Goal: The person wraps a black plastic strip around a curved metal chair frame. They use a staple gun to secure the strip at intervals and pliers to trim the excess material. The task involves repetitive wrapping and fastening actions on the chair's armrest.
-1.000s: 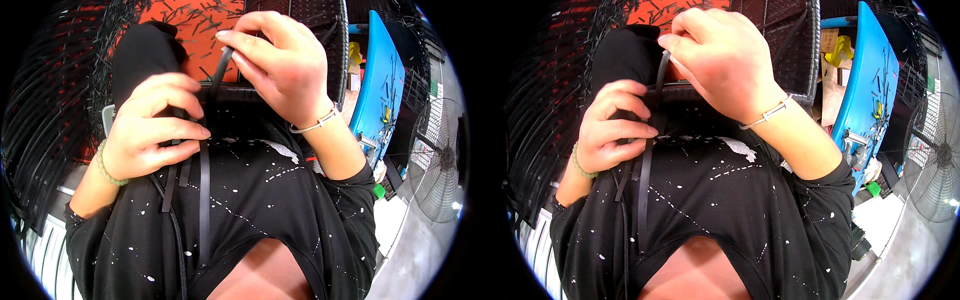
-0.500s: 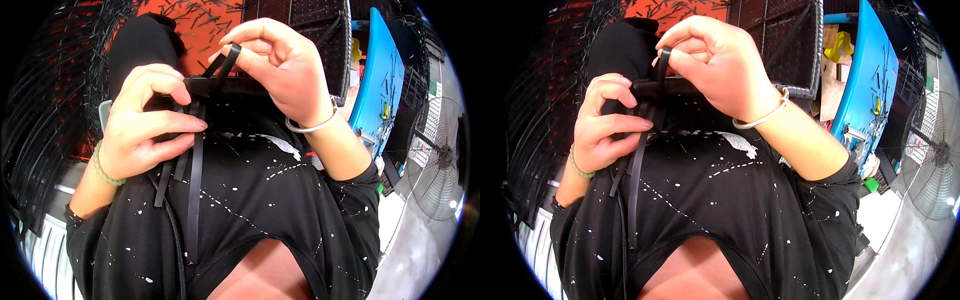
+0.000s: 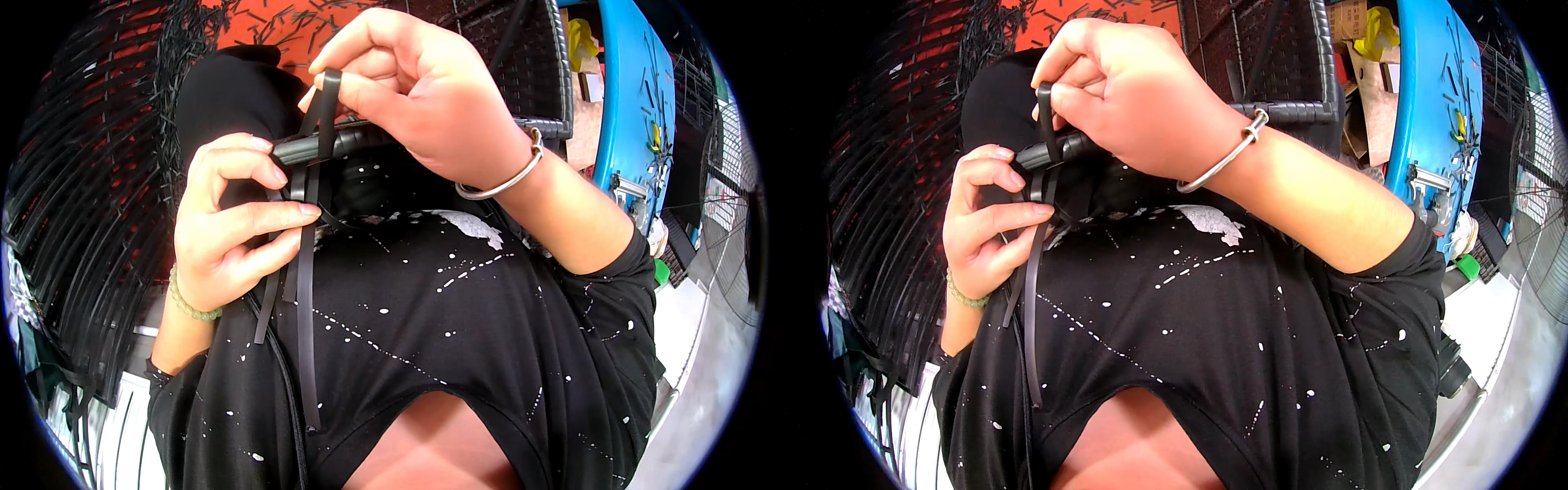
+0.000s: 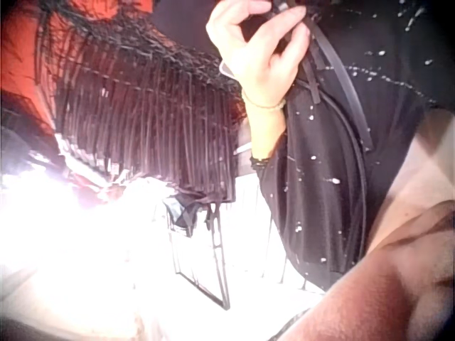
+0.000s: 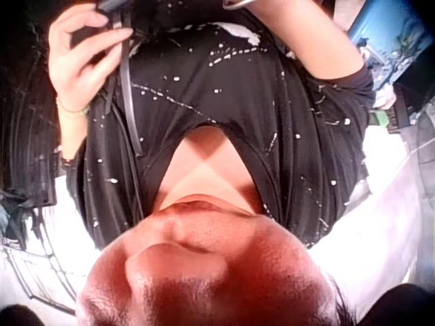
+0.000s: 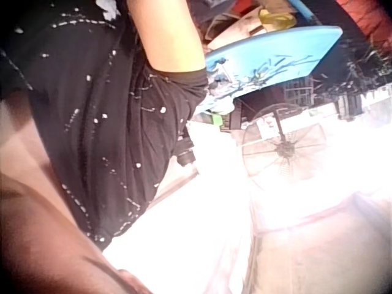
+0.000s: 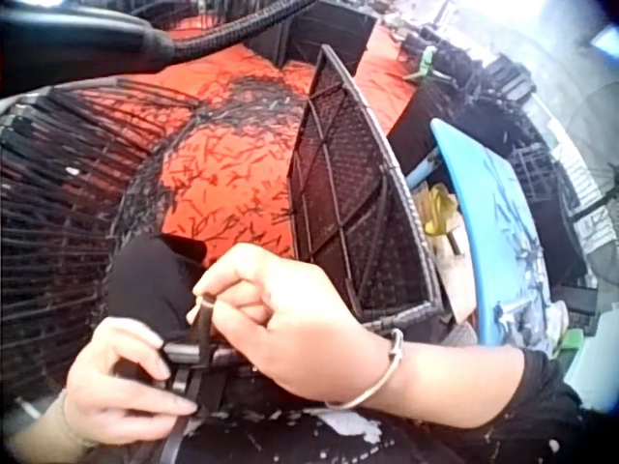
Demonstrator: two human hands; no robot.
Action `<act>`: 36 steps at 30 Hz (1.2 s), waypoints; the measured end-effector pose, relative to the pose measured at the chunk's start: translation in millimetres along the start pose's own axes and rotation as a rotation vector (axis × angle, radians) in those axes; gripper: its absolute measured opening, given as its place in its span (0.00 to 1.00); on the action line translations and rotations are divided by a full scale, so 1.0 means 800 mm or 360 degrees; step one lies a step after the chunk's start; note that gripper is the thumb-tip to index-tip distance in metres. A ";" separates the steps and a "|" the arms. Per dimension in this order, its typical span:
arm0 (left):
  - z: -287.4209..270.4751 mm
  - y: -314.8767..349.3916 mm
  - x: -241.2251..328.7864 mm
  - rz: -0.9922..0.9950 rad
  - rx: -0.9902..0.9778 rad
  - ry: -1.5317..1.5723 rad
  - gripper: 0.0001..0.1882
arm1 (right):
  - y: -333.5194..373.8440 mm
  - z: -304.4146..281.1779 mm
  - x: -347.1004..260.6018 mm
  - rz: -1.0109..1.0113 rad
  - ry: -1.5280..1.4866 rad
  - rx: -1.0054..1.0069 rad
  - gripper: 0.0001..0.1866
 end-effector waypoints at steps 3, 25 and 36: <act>0.003 -0.001 0.000 -0.0004 -0.0005 0.0005 0.16 | 0.001 -0.003 0.000 0.0054 0.0084 -0.0058 0.07; 0.001 -0.006 0.002 0.0029 -0.0026 0.0008 0.16 | -0.013 0.006 -0.020 -0.0462 0.0654 -0.0487 0.04; -0.014 -0.017 0.009 0.0004 -0.0310 0.0134 0.11 | -0.010 -0.003 -0.003 -0.0230 0.0497 -0.0531 0.06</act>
Point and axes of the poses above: each hand's wrist, its own y-axis away from the middle knuckle, its own z-axis out of the palm, x = y × z, the point moved 4 cm from there along -y, towards the middle knuckle, and after that the axes turned 10 degrees about -z, right-handed, at the moved point
